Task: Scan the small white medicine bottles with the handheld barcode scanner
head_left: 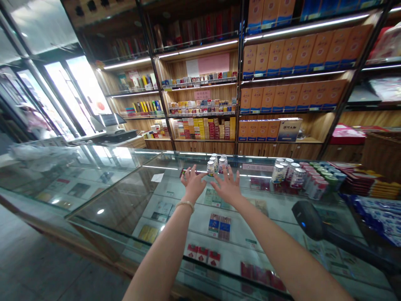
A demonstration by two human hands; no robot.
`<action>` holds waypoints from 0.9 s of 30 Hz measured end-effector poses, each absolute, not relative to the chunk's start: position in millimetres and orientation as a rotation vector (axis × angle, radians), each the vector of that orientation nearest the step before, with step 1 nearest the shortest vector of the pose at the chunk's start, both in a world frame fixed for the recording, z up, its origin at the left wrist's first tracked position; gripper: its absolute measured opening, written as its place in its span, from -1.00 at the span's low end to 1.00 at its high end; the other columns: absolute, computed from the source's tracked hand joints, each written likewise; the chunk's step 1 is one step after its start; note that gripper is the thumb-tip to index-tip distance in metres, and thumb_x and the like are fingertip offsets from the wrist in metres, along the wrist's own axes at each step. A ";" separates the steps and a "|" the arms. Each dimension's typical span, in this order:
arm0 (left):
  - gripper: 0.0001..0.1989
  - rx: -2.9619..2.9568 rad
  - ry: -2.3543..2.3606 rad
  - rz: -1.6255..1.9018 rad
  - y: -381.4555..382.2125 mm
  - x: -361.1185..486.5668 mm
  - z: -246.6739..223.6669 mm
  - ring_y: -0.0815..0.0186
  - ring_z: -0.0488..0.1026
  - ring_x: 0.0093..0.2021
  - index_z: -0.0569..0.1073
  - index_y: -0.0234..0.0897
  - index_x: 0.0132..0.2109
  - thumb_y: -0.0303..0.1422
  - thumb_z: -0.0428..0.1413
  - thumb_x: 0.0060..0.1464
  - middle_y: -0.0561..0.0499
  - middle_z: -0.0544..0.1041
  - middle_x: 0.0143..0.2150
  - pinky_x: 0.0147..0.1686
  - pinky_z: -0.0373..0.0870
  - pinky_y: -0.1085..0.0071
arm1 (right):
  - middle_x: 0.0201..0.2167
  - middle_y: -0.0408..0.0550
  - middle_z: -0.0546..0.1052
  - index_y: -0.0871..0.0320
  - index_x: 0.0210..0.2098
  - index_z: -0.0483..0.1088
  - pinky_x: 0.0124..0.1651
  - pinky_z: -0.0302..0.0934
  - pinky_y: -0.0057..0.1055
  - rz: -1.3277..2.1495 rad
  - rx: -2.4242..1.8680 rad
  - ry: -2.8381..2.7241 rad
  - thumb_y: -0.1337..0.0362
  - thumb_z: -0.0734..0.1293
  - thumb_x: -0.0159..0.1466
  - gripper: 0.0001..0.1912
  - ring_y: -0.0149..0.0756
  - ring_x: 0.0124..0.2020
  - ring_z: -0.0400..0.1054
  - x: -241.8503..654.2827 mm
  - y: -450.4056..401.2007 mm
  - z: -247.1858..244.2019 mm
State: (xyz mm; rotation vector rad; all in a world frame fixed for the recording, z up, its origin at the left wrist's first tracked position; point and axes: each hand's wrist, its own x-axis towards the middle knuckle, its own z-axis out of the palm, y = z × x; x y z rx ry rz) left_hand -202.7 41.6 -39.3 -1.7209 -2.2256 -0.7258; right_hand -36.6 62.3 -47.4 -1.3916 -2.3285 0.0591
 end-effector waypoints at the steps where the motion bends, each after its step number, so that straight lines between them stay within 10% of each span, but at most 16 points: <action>1: -0.60 -1.714 -2.221 -0.722 41.1 -202.3 -39.4 -0.13 0.00 0.46 0.60 0.11 0.08 -0.34 0.18 0.11 -0.03 0.17 0.48 0.38 -0.11 -0.23 | 0.56 -0.09 -0.24 -0.22 0.43 0.10 0.43 -0.54 0.27 0.053 -1.387 -2.322 -0.19 -0.04 0.45 -0.37 0.04 0.54 -0.46 -36.4 61.9 -47.2; 11: -0.20 -1.685 -2.151 -0.606 37.5 -200.0 -40.8 -0.17 -0.15 0.51 0.10 0.08 0.46 -0.04 0.19 0.15 -0.15 -0.04 0.55 0.35 -0.21 -0.38 | 0.56 -0.06 -0.20 -0.26 0.47 -0.07 0.41 -0.44 0.31 -0.065 -1.398 -2.244 -0.21 -0.01 0.44 -0.34 0.07 0.54 -0.41 -38.4 64.1 -51.8; 27: -0.34 -1.609 -2.123 -0.628 21.5 -197.6 -9.4 -0.13 -0.02 0.49 0.21 0.02 0.42 -0.08 0.13 0.23 -0.21 0.09 0.51 0.35 -0.10 -0.35 | 0.56 -0.07 -0.19 -0.31 0.47 -0.13 0.41 -0.38 0.30 -0.178 -1.319 -2.182 -0.17 0.01 0.46 -0.37 0.05 0.53 -0.33 -18.2 53.3 -18.9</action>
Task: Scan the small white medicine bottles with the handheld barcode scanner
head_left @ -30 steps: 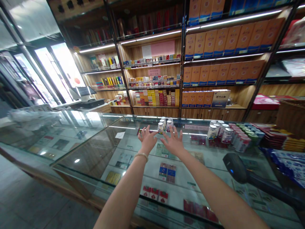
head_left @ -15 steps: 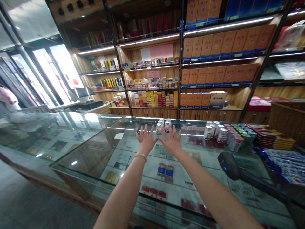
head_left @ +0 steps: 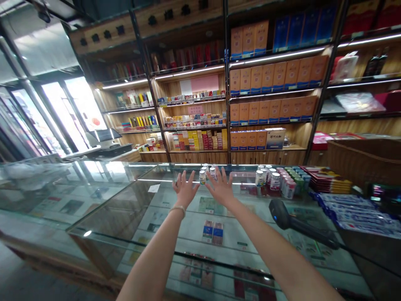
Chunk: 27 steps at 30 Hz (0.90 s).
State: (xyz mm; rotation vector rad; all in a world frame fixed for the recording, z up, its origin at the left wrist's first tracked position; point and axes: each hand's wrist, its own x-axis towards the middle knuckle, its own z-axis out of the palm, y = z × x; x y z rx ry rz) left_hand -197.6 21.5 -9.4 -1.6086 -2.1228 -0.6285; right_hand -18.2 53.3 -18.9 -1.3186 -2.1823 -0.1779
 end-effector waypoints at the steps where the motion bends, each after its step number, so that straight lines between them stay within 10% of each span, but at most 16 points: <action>1: -0.34 -1.602 -2.113 -0.646 18.5 -195.6 -4.6 -0.12 -0.01 0.48 0.22 0.01 0.42 -0.08 0.13 0.23 -0.22 0.09 0.50 0.35 -0.09 -0.35 | 0.56 -0.08 -0.19 -0.31 0.47 -0.13 0.41 -0.38 0.30 -0.196 -1.313 -2.176 -0.16 0.02 0.46 -0.37 0.05 0.53 -0.32 -12.6 52.1 -15.1; 27: -0.45 -1.714 -1.914 -0.896 -13.0 -61.8 37.1 -0.07 0.09 0.43 0.32 -0.01 0.37 -0.14 0.09 0.28 -0.20 0.19 0.45 0.37 -0.04 -0.22 | 0.54 -0.03 -0.09 -0.26 0.45 0.02 0.41 -0.38 0.33 -0.381 -1.354 -2.123 -0.10 0.02 0.48 -0.42 0.10 0.52 -0.25 139.9 12.6 22.8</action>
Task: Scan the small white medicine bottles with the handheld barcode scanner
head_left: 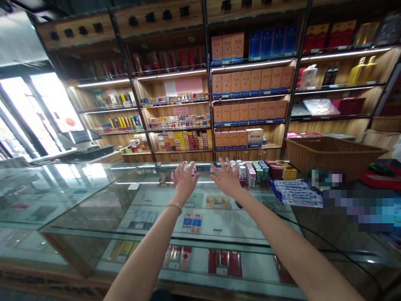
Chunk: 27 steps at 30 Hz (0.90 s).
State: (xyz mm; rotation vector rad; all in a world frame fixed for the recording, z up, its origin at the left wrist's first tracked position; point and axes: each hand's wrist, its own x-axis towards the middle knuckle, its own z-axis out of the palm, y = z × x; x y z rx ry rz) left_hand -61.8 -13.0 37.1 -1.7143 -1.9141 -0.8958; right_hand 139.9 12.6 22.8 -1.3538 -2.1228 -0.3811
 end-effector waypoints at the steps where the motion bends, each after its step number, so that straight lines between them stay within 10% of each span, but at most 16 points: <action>1: -0.45 -1.728 -1.914 -0.899 -12.3 -55.9 37.0 -0.06 0.09 0.43 0.32 -0.01 0.37 -0.14 0.09 0.28 -0.20 0.19 0.45 0.37 -0.04 -0.22 | 0.54 -0.03 -0.10 -0.26 0.45 0.02 0.41 -0.38 0.33 -0.374 -1.359 -2.129 -0.10 0.02 0.48 -0.42 0.10 0.52 -0.26 144.4 12.0 23.0; 27: -0.53 -1.844 -1.818 -1.030 11.0 45.7 24.4 -0.01 0.12 0.41 0.41 0.00 0.30 -0.14 0.07 0.29 -0.15 0.22 0.43 0.38 -0.03 -0.10 | 0.53 -0.03 -0.06 -0.24 0.45 0.03 0.40 -0.37 0.32 -0.480 -1.488 -2.082 -0.05 0.05 0.48 -0.44 0.09 0.51 -0.25 249.1 13.0 17.9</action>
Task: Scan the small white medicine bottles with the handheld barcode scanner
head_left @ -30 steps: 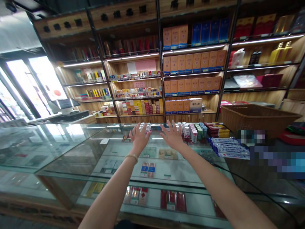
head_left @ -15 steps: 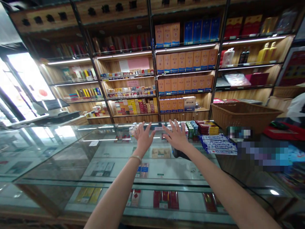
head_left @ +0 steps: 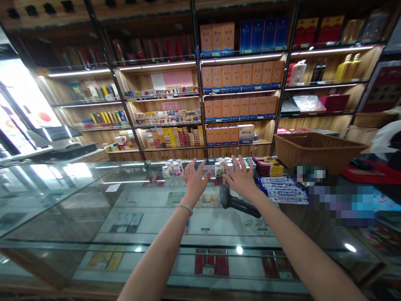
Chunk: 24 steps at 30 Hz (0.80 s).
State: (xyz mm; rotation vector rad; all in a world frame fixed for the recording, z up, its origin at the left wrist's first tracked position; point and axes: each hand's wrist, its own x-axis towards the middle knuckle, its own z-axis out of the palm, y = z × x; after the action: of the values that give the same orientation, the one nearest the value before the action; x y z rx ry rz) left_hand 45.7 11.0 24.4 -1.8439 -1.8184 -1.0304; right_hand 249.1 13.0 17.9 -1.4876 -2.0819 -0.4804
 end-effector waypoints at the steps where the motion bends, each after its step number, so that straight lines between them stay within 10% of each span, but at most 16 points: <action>1: -0.53 -1.849 -1.822 -1.030 12.0 48.7 24.3 -0.01 0.12 0.41 0.41 0.00 0.30 -0.14 0.07 0.29 -0.15 0.22 0.44 0.38 -0.02 -0.10 | 0.53 -0.04 -0.06 -0.24 0.45 0.03 0.40 -0.38 0.32 -0.485 -1.485 -2.079 -0.04 0.05 0.48 -0.44 0.09 0.51 -0.24 250.1 13.7 16.7; 24: -0.51 -2.020 -1.731 -0.844 14.1 67.2 -3.0 -0.03 0.10 0.42 0.36 0.09 0.33 -0.11 0.05 0.29 -0.10 0.20 0.46 0.39 -0.12 -0.15 | 0.53 -0.04 -0.05 -0.26 0.44 0.05 0.41 -0.37 0.29 -0.496 -1.502 -2.024 -0.02 0.12 0.47 -0.44 0.05 0.50 -0.20 258.5 6.1 -14.5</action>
State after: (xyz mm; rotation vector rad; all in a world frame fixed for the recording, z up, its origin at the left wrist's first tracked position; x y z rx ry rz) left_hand 67.2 14.1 -3.0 -2.0201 -1.7306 -0.8443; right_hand 258.5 6.1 -14.5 -1.5023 -2.0237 -0.4956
